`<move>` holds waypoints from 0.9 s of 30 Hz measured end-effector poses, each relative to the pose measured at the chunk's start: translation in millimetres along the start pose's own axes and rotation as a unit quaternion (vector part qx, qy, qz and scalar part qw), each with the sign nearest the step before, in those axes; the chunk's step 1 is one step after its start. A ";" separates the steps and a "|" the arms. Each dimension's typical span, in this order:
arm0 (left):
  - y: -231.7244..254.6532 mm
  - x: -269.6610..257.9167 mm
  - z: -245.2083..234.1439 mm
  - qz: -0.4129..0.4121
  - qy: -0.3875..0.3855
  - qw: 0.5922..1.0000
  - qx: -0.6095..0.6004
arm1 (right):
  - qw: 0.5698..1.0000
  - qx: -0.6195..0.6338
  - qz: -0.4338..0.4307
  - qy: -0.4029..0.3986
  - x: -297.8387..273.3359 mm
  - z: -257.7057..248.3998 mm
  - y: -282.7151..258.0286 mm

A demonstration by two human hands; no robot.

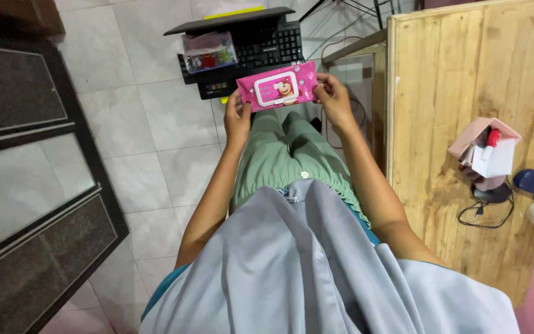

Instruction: The person moves a keyboard and a laptop on a desk, then moves a package of wipes, a mouse, a glasses case, and finally a vase of flowers, placing them on a lower surface or back on the desk.

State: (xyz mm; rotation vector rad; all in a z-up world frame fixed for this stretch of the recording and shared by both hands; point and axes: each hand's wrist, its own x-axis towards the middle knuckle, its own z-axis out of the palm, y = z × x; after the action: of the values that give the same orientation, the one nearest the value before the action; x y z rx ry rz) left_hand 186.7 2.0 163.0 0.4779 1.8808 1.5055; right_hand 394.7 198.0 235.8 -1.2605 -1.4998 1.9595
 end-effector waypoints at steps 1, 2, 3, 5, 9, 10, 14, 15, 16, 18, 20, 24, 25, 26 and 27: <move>-5.9 5.9 -12.4 -0.003 0.006 1.000 -0.002 | 1.000 -0.003 0.002 -0.005 9.1 13.0 7.2; -12.8 13.2 -23.9 0.012 0.011 1.000 -0.002 | 1.000 -0.009 0.001 -0.018 18.0 27.2 15.3; -19.3 19.7 -34.7 0.027 0.016 1.000 -0.001 | 0.999 -0.014 0.000 -0.030 25.6 39.4 23.8; -30.4 31.4 -53.7 -0.013 0.033 0.999 0.011 | 0.999 -0.033 0.008 -0.033 40.0 62.4 38.9; -47.6 60.8 -83.3 -0.016 0.056 0.997 0.050 | 0.996 -0.082 0.027 -0.022 72.0 106.8 67.5; -51.6 70.6 -88.9 -0.018 0.060 0.997 0.049 | 0.996 -0.084 0.028 -0.025 82.2 117.1 74.5; -69.2 110.2 -110.5 0.015 0.102 0.977 0.186 | 0.987 -0.156 -0.046 -0.004 118.4 153.0 99.0; -74.3 121.0 -113.7 0.048 0.115 0.966 0.227 | 0.968 -0.222 -0.115 0.008 128.7 159.4 104.3; -80.0 129.8 -116.4 0.045 0.116 0.966 0.227 | 0.968 -0.224 -0.113 0.006 138.0 167.0 109.3; -89.8 149.1 -121.5 -0.029 0.110 0.967 0.228 | 0.966 -0.248 -0.063 0.025 156.4 181.5 116.8; -96.6 170.5 -124.6 0.010 0.119 0.966 0.229 | 0.964 -0.255 -0.076 0.025 176.9 190.3 121.0; -107.6 197.7 -126.4 0.063 0.115 0.966 0.222 | 0.968 -0.237 -0.069 0.040 208.6 202.5 130.6; -110.1 200.7 -126.1 0.062 0.114 0.966 0.222 | 0.968 -0.238 -0.068 0.040 214.6 204.7 133.0; -112.2 204.3 -125.8 0.056 0.111 0.970 0.207 | 0.962 -0.253 -0.082 0.053 221.0 207.5 134.9; -114.1 210.1 -125.3 0.051 0.108 0.974 0.193 | 0.956 -0.268 -0.097 0.065 228.1 209.7 136.7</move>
State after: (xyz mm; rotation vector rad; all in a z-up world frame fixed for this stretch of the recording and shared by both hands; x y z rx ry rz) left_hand -35.0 19.8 10.0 0.6143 2.3711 1.2971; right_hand 131.8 194.3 22.3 -1.3472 -2.0770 1.3585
